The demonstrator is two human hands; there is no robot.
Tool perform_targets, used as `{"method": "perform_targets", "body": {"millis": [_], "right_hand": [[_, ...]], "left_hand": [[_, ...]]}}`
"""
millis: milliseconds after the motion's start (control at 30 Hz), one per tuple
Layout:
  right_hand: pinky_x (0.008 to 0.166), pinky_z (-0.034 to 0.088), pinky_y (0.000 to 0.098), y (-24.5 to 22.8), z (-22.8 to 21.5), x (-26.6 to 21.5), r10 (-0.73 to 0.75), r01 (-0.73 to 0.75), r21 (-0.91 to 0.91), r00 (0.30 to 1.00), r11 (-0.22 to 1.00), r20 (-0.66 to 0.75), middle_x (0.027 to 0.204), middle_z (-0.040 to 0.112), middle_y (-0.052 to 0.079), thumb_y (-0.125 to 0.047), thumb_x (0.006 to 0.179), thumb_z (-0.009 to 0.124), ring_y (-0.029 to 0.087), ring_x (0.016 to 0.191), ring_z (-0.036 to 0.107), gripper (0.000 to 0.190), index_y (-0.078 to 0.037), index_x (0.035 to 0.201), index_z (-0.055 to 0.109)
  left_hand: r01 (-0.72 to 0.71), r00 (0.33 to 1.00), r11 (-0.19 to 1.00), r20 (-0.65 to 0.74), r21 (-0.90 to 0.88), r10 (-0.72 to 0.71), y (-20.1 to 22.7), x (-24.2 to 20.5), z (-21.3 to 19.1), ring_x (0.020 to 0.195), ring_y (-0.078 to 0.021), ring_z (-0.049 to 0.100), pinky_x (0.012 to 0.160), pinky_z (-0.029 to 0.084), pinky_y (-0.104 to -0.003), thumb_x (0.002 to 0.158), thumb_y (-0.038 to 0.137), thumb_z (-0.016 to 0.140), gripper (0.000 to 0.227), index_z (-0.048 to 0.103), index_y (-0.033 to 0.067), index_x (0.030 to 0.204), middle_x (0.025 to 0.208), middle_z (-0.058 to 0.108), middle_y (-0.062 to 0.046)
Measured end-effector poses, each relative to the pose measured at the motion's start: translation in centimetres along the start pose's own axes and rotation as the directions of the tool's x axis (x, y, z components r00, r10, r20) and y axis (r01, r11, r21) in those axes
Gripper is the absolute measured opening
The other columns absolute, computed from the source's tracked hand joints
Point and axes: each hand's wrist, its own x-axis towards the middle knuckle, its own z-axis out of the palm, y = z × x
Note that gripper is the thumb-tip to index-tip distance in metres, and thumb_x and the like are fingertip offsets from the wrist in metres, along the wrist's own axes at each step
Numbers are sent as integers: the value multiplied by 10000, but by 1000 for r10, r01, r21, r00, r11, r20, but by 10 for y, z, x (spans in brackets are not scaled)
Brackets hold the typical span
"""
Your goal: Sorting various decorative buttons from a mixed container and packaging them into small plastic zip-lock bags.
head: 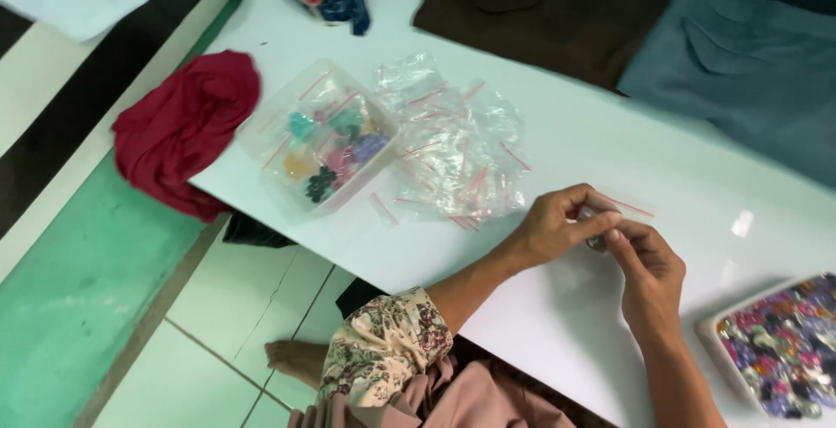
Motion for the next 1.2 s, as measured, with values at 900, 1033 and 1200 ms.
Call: {"method": "perform_targets", "body": {"millis": [900,1033,1200], "right_hand": [[724,587,308,-70,292,84,-157,211,-4,742,978,651,835,695,132,-85,1028,662,160,751,651,222,-12,1233,707],[748,582,349,-63,318,96,-59,245,-158,693,957,718,864,727,136,-104,1015,653,195,768,673,308,-79,1322,675],[849,577,431,-71,315,95,-67,507,-397,676,765,734,1092,705,192,-112,856,797,314,1004,683,614,-28,1431,597]], "left_hand": [[381,651,350,-517,856,555,90,-123,-265,1356,-336,472,1153,154,-636,996,221,681,284,663,80,1242,1278,625,-144],[392,691,340,-517,855,505,90,-122,-272,1370,-332,470,1161,79,-659,995,263,673,301,686,87,1240,1273,648,-147],[404,694,362,-539,840,477,86,-122,-271,1396,-322,445,1168,73,-665,983,264,668,312,671,110,1255,1324,624,-139]]}}
